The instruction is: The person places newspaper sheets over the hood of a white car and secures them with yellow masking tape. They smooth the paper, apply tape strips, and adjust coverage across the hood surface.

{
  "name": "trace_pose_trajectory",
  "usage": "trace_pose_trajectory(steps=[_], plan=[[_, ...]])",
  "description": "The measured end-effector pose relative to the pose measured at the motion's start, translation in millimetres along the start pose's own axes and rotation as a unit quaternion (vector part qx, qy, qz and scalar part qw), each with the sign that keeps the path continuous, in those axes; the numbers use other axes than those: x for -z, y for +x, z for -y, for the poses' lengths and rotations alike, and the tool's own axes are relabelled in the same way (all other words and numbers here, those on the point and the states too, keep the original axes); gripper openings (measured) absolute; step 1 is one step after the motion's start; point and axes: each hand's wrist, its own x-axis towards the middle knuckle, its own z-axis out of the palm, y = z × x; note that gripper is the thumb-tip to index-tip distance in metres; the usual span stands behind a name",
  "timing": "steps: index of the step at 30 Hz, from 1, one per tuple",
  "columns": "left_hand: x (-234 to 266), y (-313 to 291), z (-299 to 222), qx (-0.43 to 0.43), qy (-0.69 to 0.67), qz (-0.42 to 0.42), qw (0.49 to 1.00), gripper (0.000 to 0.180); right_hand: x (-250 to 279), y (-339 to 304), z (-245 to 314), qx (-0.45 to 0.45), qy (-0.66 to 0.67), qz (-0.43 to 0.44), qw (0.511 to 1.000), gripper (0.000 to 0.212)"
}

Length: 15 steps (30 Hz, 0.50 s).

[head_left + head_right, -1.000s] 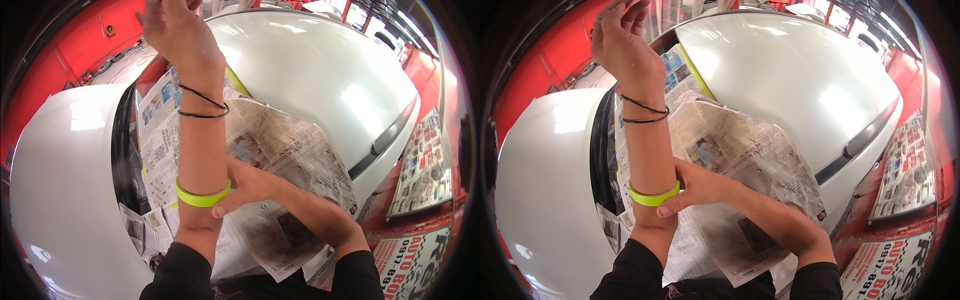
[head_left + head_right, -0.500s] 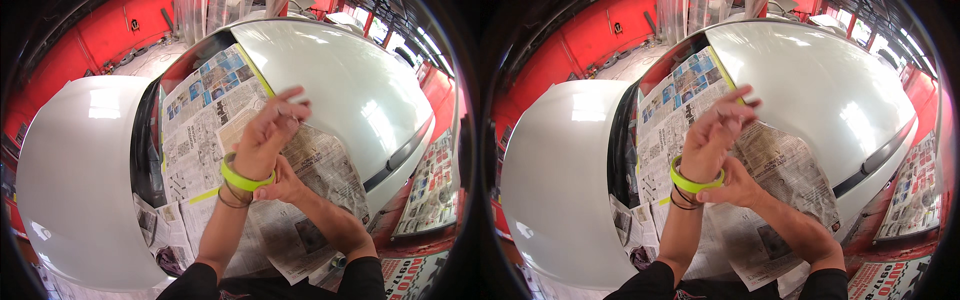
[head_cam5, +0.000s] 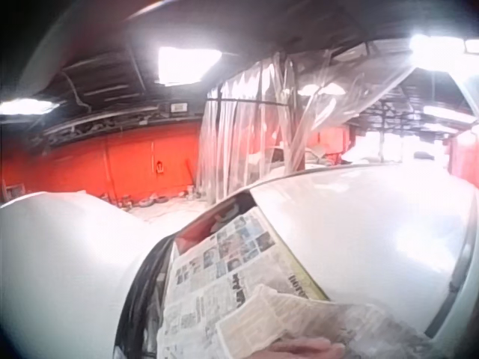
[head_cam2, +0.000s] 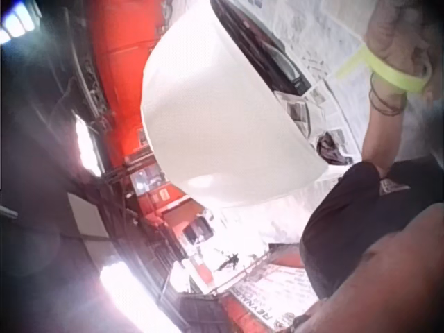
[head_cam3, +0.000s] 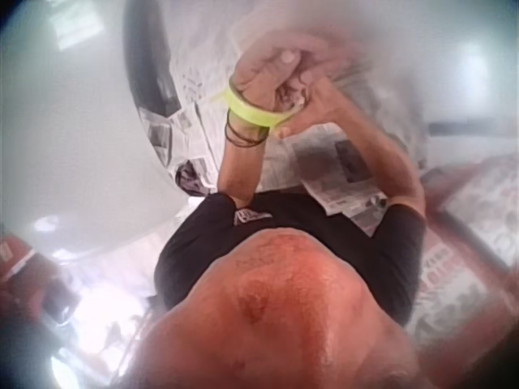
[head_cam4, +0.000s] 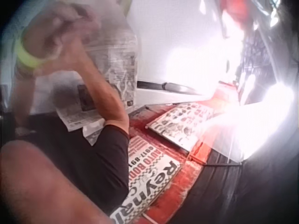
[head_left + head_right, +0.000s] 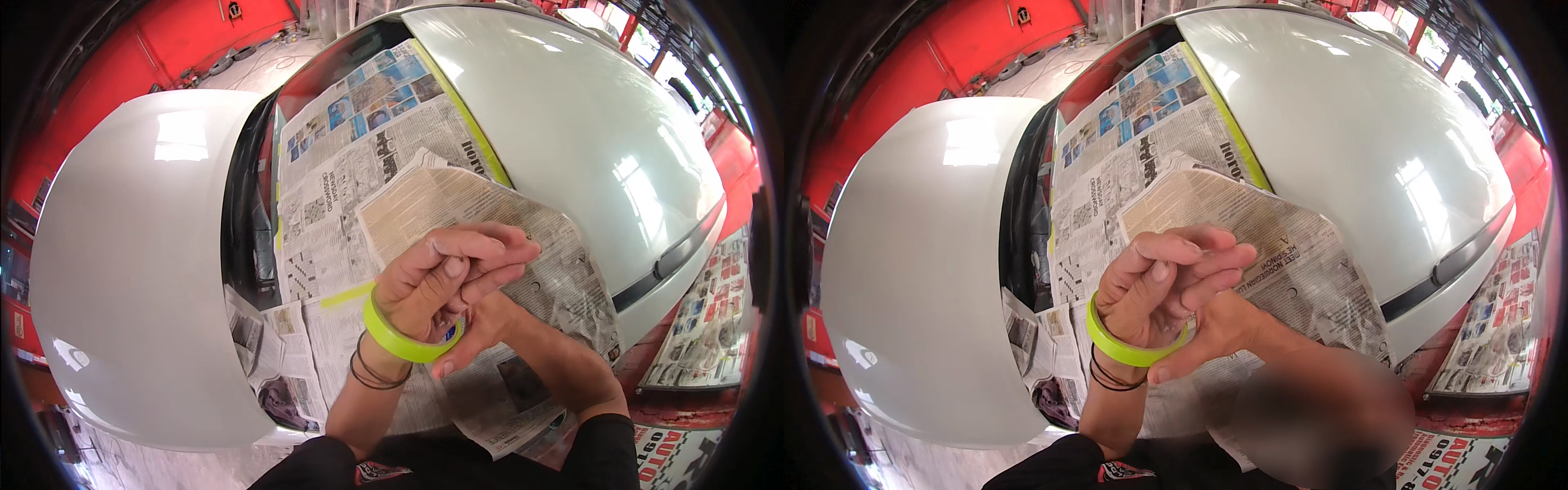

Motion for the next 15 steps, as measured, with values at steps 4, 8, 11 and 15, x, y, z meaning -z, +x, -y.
trace_pose_trajectory(steps=[4,8,11,15], plan=[[-11,-6,-9,0.043,0.022,-0.048,0.998,0.032,-2,-1,-7,-0.014,-0.044,0.006,0.999,0.089],[-6,-11,-11,0.021,0.132,-0.044,0.990,0.034,-8,6,-6,-0.019,-0.037,-0.009,0.999,0.091],[-17,-5,-24,0.016,0.283,-0.093,0.955,0.033,-16,18,-4,0.056,0.054,-0.005,0.997,0.093],[-21,13,-12,-0.018,0.254,-0.161,0.954,0.033,-18,17,4,0.099,0.163,-0.087,0.978,0.089]])
